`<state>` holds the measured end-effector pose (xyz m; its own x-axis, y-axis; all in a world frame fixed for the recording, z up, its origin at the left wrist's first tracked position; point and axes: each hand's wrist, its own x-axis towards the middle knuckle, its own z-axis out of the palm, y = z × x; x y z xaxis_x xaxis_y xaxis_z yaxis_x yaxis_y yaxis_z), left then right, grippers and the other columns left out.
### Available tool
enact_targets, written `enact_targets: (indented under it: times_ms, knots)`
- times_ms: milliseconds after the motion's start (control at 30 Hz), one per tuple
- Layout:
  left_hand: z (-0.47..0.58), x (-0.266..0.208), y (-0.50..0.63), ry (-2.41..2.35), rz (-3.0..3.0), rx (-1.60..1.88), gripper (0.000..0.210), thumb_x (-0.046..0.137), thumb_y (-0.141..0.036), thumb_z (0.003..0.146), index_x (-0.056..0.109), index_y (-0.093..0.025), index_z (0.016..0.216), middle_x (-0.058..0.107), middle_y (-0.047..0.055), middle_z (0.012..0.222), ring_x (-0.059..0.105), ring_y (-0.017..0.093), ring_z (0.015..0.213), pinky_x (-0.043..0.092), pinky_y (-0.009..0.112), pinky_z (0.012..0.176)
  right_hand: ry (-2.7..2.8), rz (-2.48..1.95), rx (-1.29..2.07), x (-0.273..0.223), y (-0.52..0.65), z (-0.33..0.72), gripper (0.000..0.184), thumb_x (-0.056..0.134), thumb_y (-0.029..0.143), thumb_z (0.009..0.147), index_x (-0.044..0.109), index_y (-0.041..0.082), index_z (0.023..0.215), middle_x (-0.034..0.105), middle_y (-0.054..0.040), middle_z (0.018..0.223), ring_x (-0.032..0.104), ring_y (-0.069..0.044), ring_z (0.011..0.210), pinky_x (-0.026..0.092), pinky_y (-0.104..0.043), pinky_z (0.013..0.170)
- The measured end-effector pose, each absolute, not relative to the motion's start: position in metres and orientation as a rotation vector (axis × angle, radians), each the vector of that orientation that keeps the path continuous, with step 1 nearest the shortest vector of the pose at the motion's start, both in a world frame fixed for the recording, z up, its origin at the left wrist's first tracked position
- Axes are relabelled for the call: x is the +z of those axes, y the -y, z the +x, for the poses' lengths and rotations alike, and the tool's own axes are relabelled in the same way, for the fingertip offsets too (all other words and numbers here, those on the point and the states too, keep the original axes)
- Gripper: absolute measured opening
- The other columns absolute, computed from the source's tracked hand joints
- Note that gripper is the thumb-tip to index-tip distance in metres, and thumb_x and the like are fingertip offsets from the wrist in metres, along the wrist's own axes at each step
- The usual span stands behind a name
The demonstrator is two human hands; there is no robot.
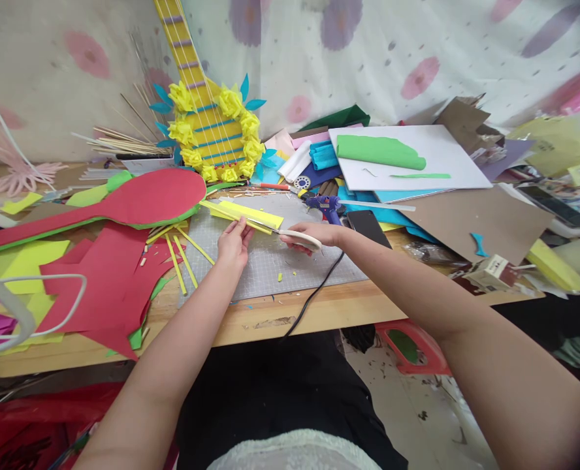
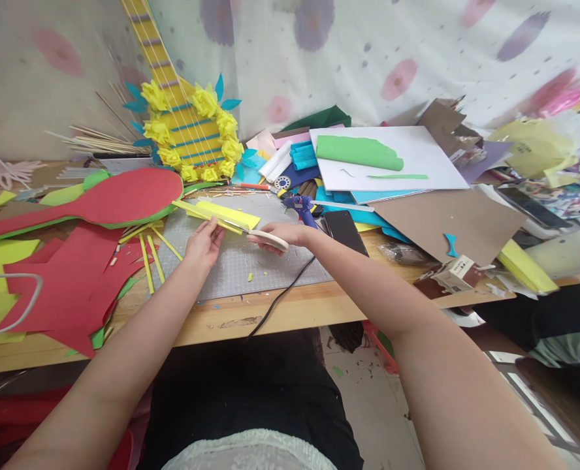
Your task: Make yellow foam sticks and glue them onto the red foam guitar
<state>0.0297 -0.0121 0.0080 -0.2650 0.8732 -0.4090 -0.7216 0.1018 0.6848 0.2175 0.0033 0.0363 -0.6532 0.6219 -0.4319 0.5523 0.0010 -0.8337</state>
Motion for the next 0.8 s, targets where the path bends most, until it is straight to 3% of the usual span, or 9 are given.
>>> enact_targets:
  times_ms: [533, 800]
  knots:
    - [0.0292, 0.0091, 0.0131, -1.083, 0.197, 1.520, 0.009, 0.065, -0.009, 0.071, 0.060, -0.014, 0.066, 0.061, -0.003, 0.060, 0.055, 0.004, 0.050, 0.049, 0.016, 0.062, 2.238, -1.338, 1.620, 0.0387, -0.0007, 0.2192, 0.046, 0.059, 0.059, 0.070, 0.047, 0.014, 0.066, 0.044, 0.0053, 0.052, 0.043, -0.004, 0.041, 0.036, -0.018, 0.039]
    - [0.0298, 0.0094, 0.0136, -1.082, 0.210, 1.513, 0.009, 0.063, -0.008, 0.073, 0.060, -0.015, 0.068, 0.062, -0.003, 0.062, 0.056, 0.004, 0.053, 0.050, 0.016, 0.064, 2.206, -1.330, 1.653, 0.0413, 0.0011, 0.2196, 0.047, 0.060, 0.058, 0.069, 0.046, 0.014, 0.065, 0.042, 0.0061, 0.050, 0.042, -0.003, 0.039, 0.035, -0.017, 0.038]
